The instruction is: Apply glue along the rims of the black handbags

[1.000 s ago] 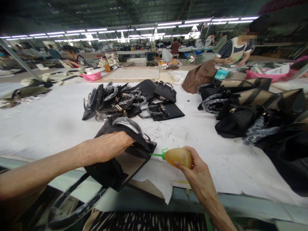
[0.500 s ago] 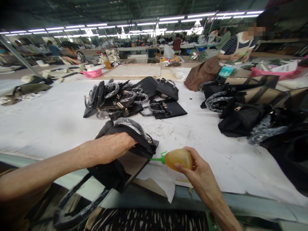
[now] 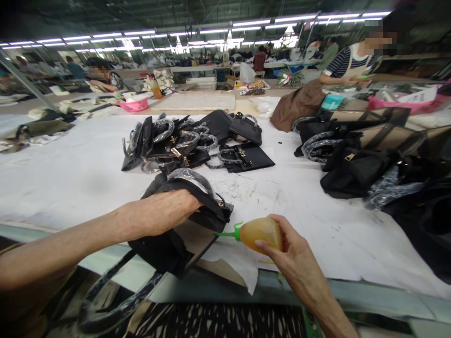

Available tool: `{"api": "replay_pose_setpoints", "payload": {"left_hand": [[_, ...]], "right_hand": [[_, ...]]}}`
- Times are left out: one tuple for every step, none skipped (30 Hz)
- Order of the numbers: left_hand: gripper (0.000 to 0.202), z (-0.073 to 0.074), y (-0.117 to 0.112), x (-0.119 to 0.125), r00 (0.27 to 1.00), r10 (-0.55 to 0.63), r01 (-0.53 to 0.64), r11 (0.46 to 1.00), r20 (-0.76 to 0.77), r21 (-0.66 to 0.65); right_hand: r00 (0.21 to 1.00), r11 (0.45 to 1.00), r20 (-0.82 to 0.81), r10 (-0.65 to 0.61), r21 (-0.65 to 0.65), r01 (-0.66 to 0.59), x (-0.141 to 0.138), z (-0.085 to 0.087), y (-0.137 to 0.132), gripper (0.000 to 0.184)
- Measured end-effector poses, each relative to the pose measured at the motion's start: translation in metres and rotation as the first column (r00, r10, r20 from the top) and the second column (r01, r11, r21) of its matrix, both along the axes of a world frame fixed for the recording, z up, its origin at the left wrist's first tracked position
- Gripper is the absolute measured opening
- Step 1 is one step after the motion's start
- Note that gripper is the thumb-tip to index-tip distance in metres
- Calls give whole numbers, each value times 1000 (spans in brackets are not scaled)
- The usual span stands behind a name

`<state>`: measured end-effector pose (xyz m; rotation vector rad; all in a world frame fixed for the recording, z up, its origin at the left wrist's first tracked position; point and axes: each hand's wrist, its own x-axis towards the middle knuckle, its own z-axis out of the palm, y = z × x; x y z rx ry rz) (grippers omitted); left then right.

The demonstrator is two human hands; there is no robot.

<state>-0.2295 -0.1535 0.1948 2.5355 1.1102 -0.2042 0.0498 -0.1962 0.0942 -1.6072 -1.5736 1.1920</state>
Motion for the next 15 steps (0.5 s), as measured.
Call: {"api": "replay_pose_setpoints", "payload": {"left_hand": [[31, 1, 0, 1, 1000, 4, -5, 1000, -17, -10], [30, 2, 0, 2, 999, 9, -10, 1000, -35, -19], [29, 2, 0, 3, 999, 12, -14, 1000, -50, -27], [28, 2, 0, 3, 998, 13, -14, 999, -60, -32], [28, 2, 0, 3, 998, 10, -12, 999, -60, -32], [27, 2, 1, 3, 998, 4, -6, 1000, -56, -30], [27, 2, 1, 3, 999, -1, -1, 1000, -51, -26], [26, 2, 1, 3, 999, -3, 2, 1000, -49, -21], [26, 1, 1, 3, 999, -3, 2, 1000, -49, -16], [26, 1, 2, 2, 999, -3, 3, 1000, -47, -9], [26, 1, 2, 2, 999, -2, 2, 1000, -45, 0], [25, 0, 1, 1, 999, 0, 0, 1000, -43, 7], [25, -1, 1, 0, 999, 1, -1, 1000, -42, 10], [25, -1, 1, 0, 999, 1, -1, 1000, -39, 12], [25, -2, 1, -1, 1000, -2, 2, 1000, -31, 14]], "right_hand": [[998, 1000, 55, 3, 23, -5, -1, 0, 0, 47], [994, 999, 111, -4, 54, -2, -2, 0, -1, 47], [987, 996, 160, -15, 85, 1, -3, 0, -1, 47], [980, 993, 198, -30, 116, 7, -5, 1, -1, 47], [974, 990, 221, -46, 143, 14, -6, 1, 0, 46], [971, 986, 233, -59, 165, 20, -8, 1, 0, 46], [970, 983, 233, -70, 182, 27, -9, 1, 0, 46], [971, 980, 227, -79, 194, 35, -10, 0, 0, 46], [971, 978, 221, -90, 204, 44, -11, 0, 0, 47], [973, 977, 209, -97, 205, 54, -11, -1, -1, 47], [977, 978, 190, -98, 197, 60, -11, -2, -1, 48], [982, 981, 164, -95, 185, 64, -10, -3, -1, 47], [987, 983, 136, -90, 173, 66, -10, -3, -1, 46], [992, 985, 100, -82, 158, 66, -9, -3, -1, 45], [996, 988, 58, -75, 139, 66, -8, -2, -2, 44]]}}
